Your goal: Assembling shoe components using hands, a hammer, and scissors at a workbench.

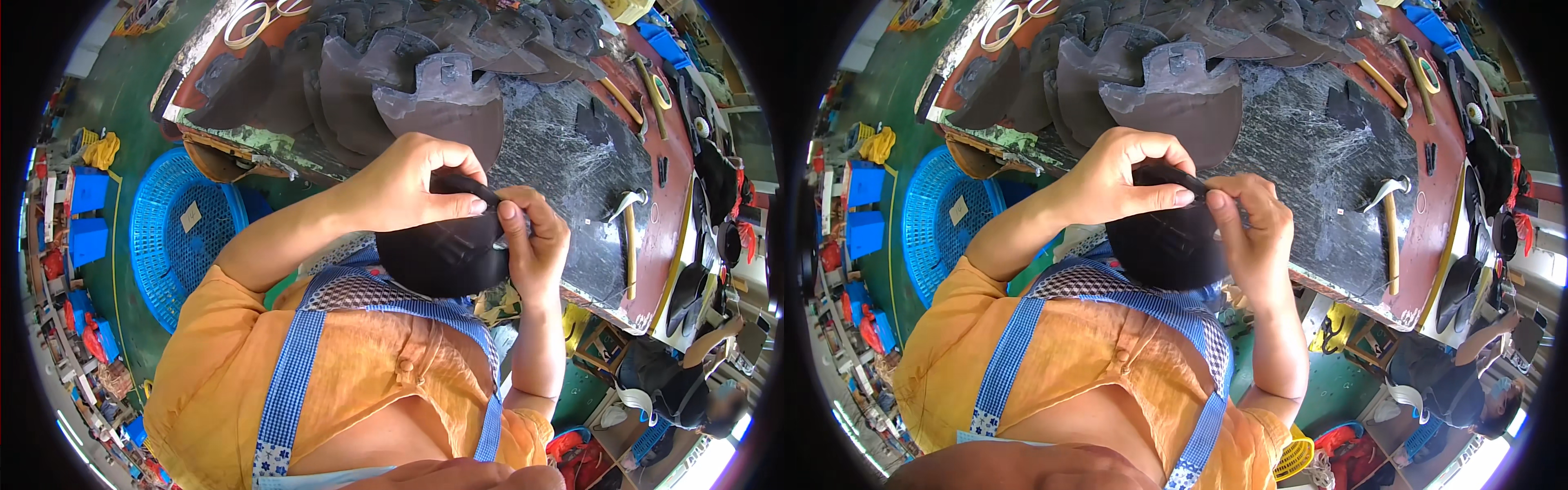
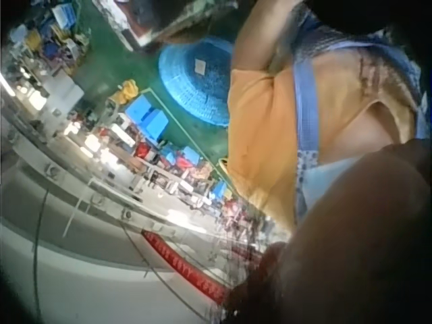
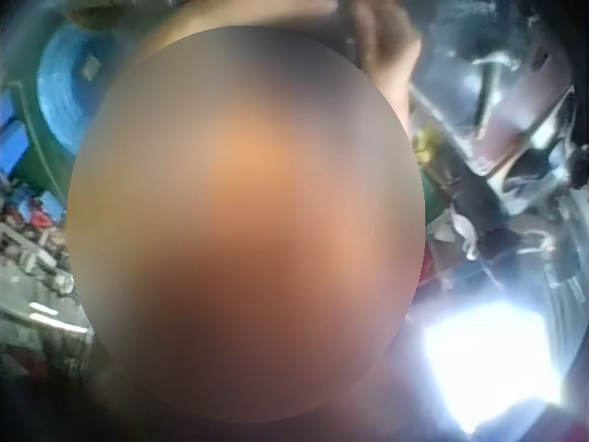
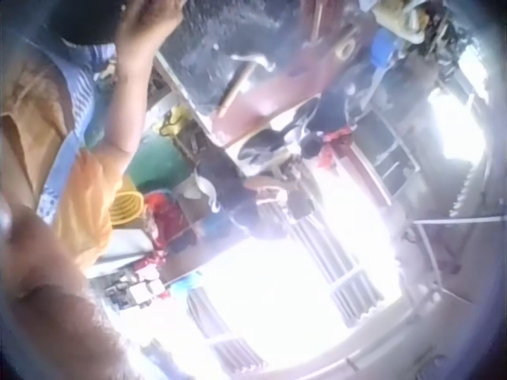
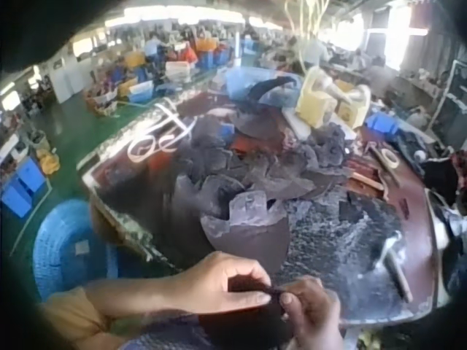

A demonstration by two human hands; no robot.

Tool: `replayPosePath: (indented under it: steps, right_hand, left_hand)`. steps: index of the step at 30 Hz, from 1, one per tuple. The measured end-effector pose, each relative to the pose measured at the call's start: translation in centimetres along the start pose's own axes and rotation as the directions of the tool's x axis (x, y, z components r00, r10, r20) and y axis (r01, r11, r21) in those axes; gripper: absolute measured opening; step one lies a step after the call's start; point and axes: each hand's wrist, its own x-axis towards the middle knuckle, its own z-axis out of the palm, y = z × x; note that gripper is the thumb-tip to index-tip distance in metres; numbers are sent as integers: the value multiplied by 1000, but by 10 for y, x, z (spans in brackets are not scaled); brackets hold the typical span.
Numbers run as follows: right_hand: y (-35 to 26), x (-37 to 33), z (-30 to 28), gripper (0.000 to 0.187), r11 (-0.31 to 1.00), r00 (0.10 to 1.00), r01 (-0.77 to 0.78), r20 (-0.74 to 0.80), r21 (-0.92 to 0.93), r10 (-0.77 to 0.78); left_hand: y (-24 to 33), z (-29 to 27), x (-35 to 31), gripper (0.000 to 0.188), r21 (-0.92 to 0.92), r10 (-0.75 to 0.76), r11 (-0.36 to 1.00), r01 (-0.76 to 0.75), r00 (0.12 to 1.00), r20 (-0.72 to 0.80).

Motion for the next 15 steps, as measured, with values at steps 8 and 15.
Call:
replayPosePath:
  steps: [8,15]
  right_hand:
    - [9,9,17,12,920,987,-161,47,359,154]
    - [1,13,-8,26,943,929,-297,276,153,247]
  left_hand:
    - [-2,5,4,26,13,79,997,-78,993,-84]
    - [1,-7,11,26,-90,-69,994,62,994,-83]
